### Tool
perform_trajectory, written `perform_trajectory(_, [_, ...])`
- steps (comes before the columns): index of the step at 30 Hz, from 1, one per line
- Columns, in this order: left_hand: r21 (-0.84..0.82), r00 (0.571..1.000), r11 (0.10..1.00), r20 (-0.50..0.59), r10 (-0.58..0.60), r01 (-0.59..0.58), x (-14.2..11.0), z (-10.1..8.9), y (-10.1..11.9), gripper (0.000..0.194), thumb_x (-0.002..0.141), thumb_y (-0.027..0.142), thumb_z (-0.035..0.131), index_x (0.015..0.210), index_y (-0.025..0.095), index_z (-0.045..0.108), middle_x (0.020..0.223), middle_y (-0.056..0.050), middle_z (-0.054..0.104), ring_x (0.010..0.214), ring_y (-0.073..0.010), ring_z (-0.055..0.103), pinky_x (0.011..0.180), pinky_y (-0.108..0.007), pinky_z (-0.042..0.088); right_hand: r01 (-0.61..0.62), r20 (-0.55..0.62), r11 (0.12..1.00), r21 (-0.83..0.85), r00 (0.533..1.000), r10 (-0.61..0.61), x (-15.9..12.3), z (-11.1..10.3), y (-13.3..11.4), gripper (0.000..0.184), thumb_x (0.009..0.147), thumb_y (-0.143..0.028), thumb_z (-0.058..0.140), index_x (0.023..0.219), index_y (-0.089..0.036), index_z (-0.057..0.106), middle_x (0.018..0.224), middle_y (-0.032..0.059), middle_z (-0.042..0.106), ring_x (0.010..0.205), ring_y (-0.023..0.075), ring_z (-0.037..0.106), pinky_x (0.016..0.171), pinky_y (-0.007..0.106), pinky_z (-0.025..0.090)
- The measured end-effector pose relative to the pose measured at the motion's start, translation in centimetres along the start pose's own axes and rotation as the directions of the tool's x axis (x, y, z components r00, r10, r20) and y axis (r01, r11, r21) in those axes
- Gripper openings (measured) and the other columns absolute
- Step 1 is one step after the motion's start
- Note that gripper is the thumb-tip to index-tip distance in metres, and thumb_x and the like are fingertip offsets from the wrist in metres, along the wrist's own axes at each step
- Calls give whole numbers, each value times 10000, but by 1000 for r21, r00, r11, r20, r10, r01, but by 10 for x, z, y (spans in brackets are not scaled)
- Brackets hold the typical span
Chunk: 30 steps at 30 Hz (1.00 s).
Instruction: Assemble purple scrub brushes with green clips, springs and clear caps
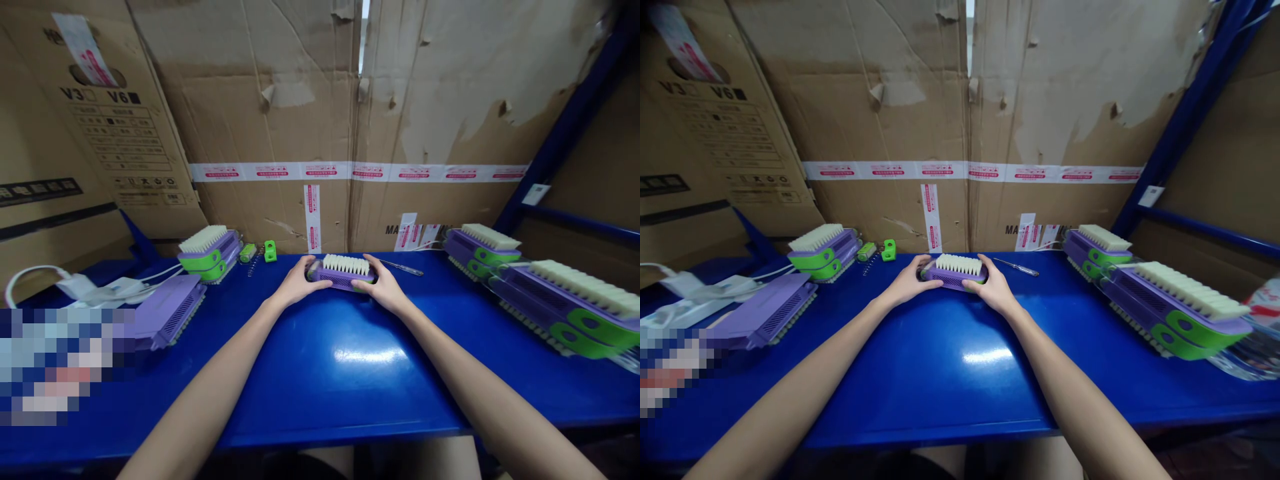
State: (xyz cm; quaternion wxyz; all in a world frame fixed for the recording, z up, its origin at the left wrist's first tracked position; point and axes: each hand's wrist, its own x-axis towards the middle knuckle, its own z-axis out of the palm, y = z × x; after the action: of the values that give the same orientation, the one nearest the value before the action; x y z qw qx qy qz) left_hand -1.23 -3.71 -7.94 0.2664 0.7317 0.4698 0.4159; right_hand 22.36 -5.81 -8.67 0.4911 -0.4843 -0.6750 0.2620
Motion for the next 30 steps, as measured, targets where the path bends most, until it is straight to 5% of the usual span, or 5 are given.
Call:
perform_trajectory(15, [335,996,939,67,61,-80,-5,6,-4,784,718,598,600,1353,192,384,1414,-154,410,1314,-296,368,1080,-410,267,36,66,995,-92,997,-30,-3,0,-2,858,625,-341,743,1381,-190,368,1356,142,481,1253,284,449,1055,474,329])
perform_trajectory(23, [505,986,848,39,163,-160,-10,8,12,654,813,554,497,1328,161,403,1356,-164,447,1262,-309,387,1040,-435,270,45,-13,991,-127,999,-47,-3,4,-2,839,592,-376,759,1335,-171,428,1342,145,498,1226,287,476,1040,453,350])
perform_trajectory(25, [517,981,840,1,193,-165,-10,9,15,602,851,525,443,1323,154,401,1332,-161,467,1238,-299,407,1030,-427,276,46,-78,990,-131,995,-56,-3,1,-9,758,610,-436,738,1274,-164,493,1225,135,591,1137,284,545,988,431,398])
perform_trajectory(27, [514,978,843,-33,206,-161,-10,8,18,562,878,494,397,1314,141,406,1314,-165,481,1216,-296,426,1015,-428,289,-3,-151,995,-98,989,-11,-4,-3,-16,561,758,-545,569,1163,-157,573,810,68,694,814,243,649,824,395,479])
perform_trajectory(30, [473,967,865,-96,237,-166,-8,1,23,502,895,457,366,1273,135,443,1264,-161,521,1181,-285,457,988,-426,322,-15,-311,997,-79,950,-11,-5,-8,-21,513,885,-566,320,984,-173,635,500,-9,564,555,185,586,687,326,466])
